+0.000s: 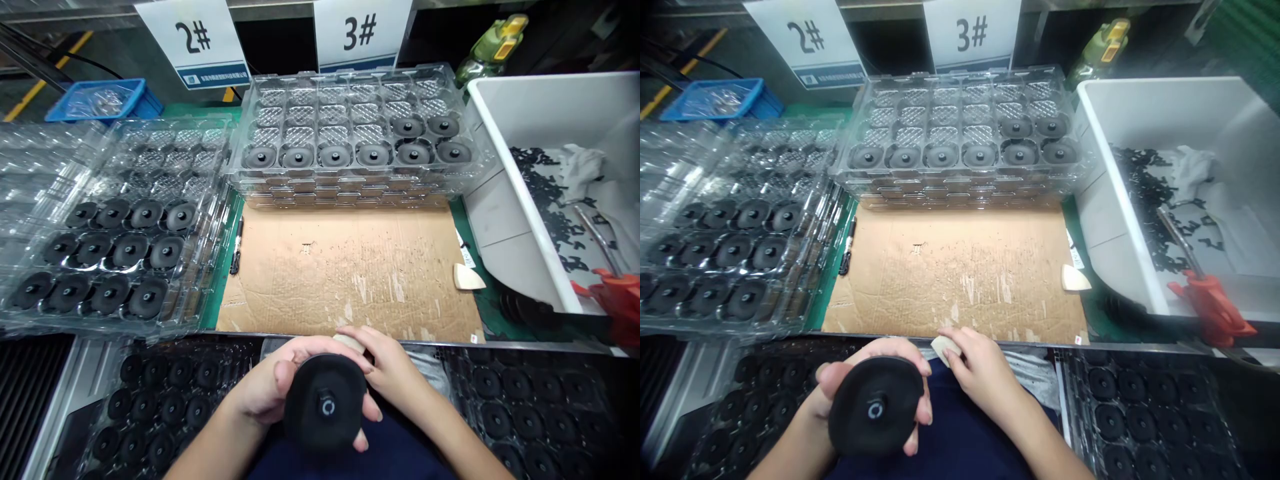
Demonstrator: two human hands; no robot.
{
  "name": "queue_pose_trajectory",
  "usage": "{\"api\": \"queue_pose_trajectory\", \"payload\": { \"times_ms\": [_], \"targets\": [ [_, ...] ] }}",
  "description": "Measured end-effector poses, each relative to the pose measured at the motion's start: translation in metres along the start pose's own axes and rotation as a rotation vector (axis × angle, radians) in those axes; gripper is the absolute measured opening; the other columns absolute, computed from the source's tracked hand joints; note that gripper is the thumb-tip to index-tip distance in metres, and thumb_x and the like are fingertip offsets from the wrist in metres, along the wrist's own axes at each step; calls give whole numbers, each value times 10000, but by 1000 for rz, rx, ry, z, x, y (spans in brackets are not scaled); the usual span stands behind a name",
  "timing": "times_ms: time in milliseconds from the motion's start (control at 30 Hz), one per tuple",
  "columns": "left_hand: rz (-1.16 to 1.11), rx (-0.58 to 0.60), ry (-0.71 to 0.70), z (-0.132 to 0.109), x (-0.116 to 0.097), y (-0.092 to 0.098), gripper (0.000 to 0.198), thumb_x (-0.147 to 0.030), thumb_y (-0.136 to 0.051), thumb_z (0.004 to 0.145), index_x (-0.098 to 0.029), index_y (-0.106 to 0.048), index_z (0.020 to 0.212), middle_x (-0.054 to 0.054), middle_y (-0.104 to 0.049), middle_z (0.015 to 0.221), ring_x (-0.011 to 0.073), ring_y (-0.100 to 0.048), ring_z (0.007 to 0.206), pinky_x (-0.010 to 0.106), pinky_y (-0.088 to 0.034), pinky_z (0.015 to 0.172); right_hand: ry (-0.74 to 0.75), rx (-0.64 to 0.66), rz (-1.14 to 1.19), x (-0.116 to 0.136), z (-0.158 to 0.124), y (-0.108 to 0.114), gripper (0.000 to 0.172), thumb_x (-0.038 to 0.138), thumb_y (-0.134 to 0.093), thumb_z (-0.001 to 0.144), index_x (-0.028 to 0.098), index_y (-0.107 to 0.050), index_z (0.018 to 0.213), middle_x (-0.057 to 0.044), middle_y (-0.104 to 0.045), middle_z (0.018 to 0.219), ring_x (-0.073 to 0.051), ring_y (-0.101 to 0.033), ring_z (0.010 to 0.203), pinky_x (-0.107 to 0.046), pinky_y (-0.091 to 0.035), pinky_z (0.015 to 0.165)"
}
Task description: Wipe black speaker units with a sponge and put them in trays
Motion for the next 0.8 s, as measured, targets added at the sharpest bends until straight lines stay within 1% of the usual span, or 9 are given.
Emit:
{"api": "queue_pose_trajectory", "payload": {
  "times_ms": [333, 400, 467, 567, 600, 667, 733, 767, 800],
  "targets": [
    [-21, -17, -36, 2, 2, 0, 669, -619, -608, 655, -118, -583, 1098, 135, -693, 933, 227, -684, 759, 288, -537, 655, 12, -19, 10, 3, 0, -2, 324, 180, -475, 838, 226, -575, 1143, -50, -627, 1012, -187, -593, 914, -320, -468, 813],
    [-37, -102, -85, 3, 0, 6, 647, -581, -645, 639, -132, -592, 1101, 130, -688, 961, 238, -678, 793, 290, -543, 663, 28, -38, 14, 0, 1, -2, 316, 181, -471, 839, 227, -581, 1132, -44, -630, 970, -183, -594, 880, -314, -474, 787],
    [-63, -234, -150, 2, -4, 15, 596, -515, -674, 642, -176, -590, 1126, 112, -666, 1046, 250, -658, 882, 309, -545, 713, 40, -76, 15, -4, 3, 2, 312, 195, -455, 852, 230, -579, 1136, -41, -629, 935, -182, -592, 855, -316, -479, 764],
    [-127, -405, -225, -1, -7, 29, 512, -422, -675, 689, -240, -571, 1157, 78, -600, 1192, 260, -586, 1052, 341, -510, 842, 23, -177, 14, 0, 2, 22, 314, 242, -418, 892, 232, -547, 1178, -58, -620, 996, -195, -583, 905, -336, -477, 779],
    [-137, -441, -243, -1, -8, 31, 499, -405, -678, 696, -243, -570, 1155, 72, -583, 1218, 265, -563, 1089, 348, -491, 879, 19, -242, 17, 6, -1, 33, 310, 252, -419, 899, 240, -540, 1184, -59, -610, 1043, -197, -577, 939, -334, -476, 789],
    [-125, -493, -288, 3, -9, 30, 496, -364, -710, 678, -244, -576, 1140, 60, -577, 1222, 267, -544, 1114, 345, -473, 910, 68, -465, 28, 30, -12, 61, 307, 235, -449, 894, 259, -529, 1189, -45, -586, 1118, -188, -559, 997, -307, -473, 802],
    [-93, -525, -336, 9, -9, 24, 488, -284, -747, 656, -264, -586, 1116, 29, -601, 1181, 228, -572, 1072, 288, -488, 873, 244, -678, -11, 68, -28, 83, 345, 175, -484, 872, 264, -508, 1205, -21, -585, 1133, -163, -551, 1000, -272, -466, 813],
    [-79, -525, -350, 13, -8, 19, 479, -250, -751, 655, -271, -591, 1106, 20, -614, 1155, 204, -584, 1047, 257, -492, 849, 370, -713, -48, 88, -35, 88, 362, 150, -484, 866, 250, -497, 1214, -15, -596, 1119, -151, -555, 975, -262, -461, 820],
    [-67, -516, -361, 16, -7, 14, 482, -232, -757, 649, -271, -595, 1102, 19, -623, 1137, 191, -588, 1034, 242, -490, 842, 483, -689, -87, 107, -39, 89, 366, 131, -475, 865, 225, -487, 1218, -17, -608, 1101, -142, -560, 940, -260, -457, 826]
  ]
}}
Point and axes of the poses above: each hand's wrist, its own z-axis towards the middle knuckle, its own y-axis out of the back of the hand, x = y × z, the point moved 6 cm from there along z, towards the middle knuckle
